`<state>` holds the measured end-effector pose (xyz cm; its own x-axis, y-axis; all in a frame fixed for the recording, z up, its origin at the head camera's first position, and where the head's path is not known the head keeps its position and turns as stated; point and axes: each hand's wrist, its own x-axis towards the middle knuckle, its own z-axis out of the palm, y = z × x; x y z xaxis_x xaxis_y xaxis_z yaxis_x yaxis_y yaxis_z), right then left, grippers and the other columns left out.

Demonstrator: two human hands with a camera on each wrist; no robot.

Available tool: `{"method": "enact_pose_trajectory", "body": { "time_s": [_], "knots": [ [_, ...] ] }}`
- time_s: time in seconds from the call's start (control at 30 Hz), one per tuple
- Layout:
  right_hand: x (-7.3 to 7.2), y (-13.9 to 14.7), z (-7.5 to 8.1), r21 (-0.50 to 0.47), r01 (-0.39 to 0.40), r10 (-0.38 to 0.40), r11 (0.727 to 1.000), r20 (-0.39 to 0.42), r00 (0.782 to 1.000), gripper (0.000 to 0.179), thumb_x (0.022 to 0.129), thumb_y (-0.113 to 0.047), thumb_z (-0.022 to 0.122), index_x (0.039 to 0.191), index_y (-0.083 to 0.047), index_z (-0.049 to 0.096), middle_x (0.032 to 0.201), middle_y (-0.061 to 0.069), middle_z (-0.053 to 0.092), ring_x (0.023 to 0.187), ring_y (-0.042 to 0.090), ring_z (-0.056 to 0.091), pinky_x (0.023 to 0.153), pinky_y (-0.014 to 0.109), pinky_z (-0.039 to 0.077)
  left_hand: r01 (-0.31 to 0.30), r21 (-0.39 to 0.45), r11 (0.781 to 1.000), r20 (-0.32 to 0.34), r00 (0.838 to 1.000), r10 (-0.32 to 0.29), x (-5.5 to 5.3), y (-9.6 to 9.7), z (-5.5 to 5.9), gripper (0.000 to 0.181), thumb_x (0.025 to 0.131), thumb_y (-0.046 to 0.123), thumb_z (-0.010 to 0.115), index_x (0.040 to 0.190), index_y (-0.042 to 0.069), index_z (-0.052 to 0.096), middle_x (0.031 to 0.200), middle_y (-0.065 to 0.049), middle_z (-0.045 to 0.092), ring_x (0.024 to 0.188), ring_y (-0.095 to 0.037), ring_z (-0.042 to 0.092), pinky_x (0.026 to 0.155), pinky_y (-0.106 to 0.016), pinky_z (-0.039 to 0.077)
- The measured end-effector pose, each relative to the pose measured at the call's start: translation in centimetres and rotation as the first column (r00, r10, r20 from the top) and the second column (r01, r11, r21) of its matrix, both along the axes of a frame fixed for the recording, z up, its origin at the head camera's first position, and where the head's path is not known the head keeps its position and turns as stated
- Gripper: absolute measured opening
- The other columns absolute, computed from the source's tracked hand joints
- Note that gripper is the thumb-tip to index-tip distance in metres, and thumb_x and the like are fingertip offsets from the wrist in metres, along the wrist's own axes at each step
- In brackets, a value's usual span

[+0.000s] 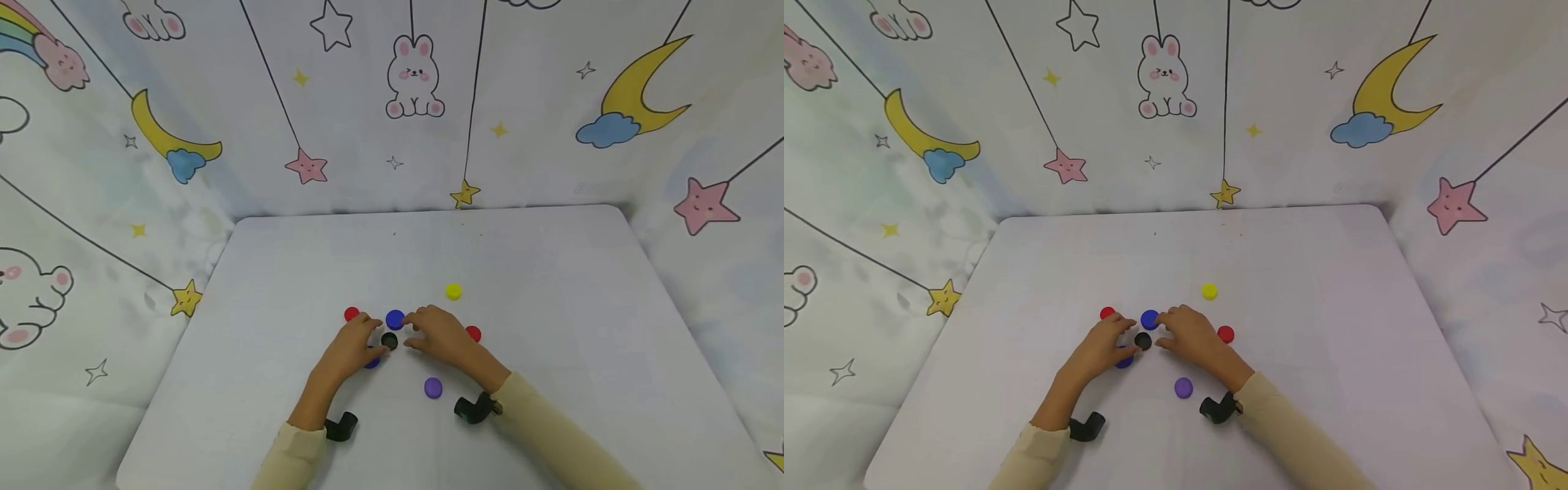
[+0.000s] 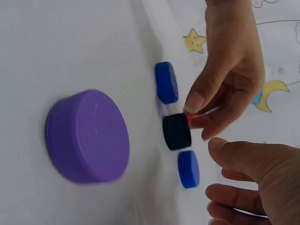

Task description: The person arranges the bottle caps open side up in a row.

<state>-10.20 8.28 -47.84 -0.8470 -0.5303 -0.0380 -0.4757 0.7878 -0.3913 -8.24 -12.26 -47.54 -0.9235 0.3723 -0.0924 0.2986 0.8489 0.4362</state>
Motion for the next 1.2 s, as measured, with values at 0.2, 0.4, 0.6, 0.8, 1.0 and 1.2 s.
{"method": "enact_pose_trajectory", "body": {
  "time_s": [0.2, 0.4, 0.6, 0.8, 1.0, 1.2],
  "knots": [
    [0.9, 2.2, 0.5, -0.079, 0.034, -0.036, 0.996, -0.036, 0.999, 0.038, 0.078, -0.036, 0.072, 0.110, -0.017, 0.065, 0.089, -0.003, 0.065, 0.083, 0.011, 0.057, 0.069, 0.027, 0.048, 0.006, 0.049, 0.999, -0.061, 0.998, -0.003, 0.5, 0.5, 0.2, 0.048, 0.081, 0.031, 0.070, 0.120, 0.007, 0.058, 0.110, -0.007, 0.058, 0.100, -0.018, 0.057, 0.088, -0.033, 0.050],
    [1.9, 3.4, -0.2, -0.086, 0.035, -0.039, 0.996, -0.055, 0.998, 0.037, 0.077, -0.037, 0.072, 0.108, -0.018, 0.065, 0.087, -0.005, 0.064, 0.081, 0.009, 0.055, 0.069, 0.026, 0.047, 0.106, 0.083, 0.991, -0.165, 0.982, -0.091, 1.4, 1.8, 0.3, 0.044, 0.080, 0.029, 0.071, 0.117, 0.007, 0.060, 0.107, -0.007, 0.058, 0.096, -0.014, 0.055, 0.084, -0.028, 0.050],
    [2.7, 4.1, -0.7, -0.111, 0.027, -0.033, 0.993, -0.052, 0.998, 0.036, 0.078, -0.036, 0.071, 0.108, -0.017, 0.065, 0.087, -0.006, 0.063, 0.081, 0.011, 0.057, 0.070, 0.026, 0.048, 0.139, 0.085, 0.987, -0.125, 0.984, -0.127, 1.9, 2.5, 0.2, 0.045, 0.082, 0.033, 0.069, 0.119, 0.010, 0.059, 0.108, -0.003, 0.058, 0.095, -0.011, 0.053, 0.085, -0.026, 0.050],
    [3.5, 4.4, -1.1, -0.131, 0.052, -0.061, 0.990, -0.061, 0.996, 0.038, 0.078, -0.036, 0.072, 0.110, -0.018, 0.065, 0.090, -0.008, 0.065, 0.087, 0.009, 0.059, 0.075, 0.027, 0.050, 0.167, 0.067, 0.984, -0.105, 0.982, -0.159, 2.7, 3.2, -0.1, 0.047, 0.081, 0.034, 0.069, 0.120, 0.009, 0.058, 0.109, -0.001, 0.056, 0.094, -0.011, 0.053, 0.084, -0.025, 0.050],
    [4.6, 4.5, -1.9, -0.200, 0.100, -0.106, 0.975, -0.016, 0.994, 0.041, 0.076, -0.033, 0.073, 0.112, -0.016, 0.064, 0.099, -0.006, 0.066, 0.092, 0.007, 0.060, 0.082, 0.027, 0.051, 0.163, 0.027, 0.986, -0.079, 0.984, -0.160, 3.9, 3.8, -0.5, 0.048, 0.082, 0.037, 0.068, 0.121, 0.012, 0.058, 0.112, 0.001, 0.057, 0.101, -0.011, 0.056, 0.088, -0.025, 0.049],
    [5.6, 4.9, -2.9, -0.259, 0.095, -0.114, 0.961, -0.057, 0.992, 0.042, 0.075, -0.030, 0.075, 0.112, -0.015, 0.065, 0.099, -0.006, 0.067, 0.090, 0.005, 0.059, 0.080, 0.026, 0.052, 0.183, -0.028, 0.983, -0.158, 0.970, -0.185, 4.9, 4.3, -0.9, 0.048, 0.082, 0.038, 0.067, 0.122, 0.012, 0.057, 0.116, 0.001, 0.057, 0.108, -0.013, 0.053, 0.094, -0.027, 0.047]
  ]
}}
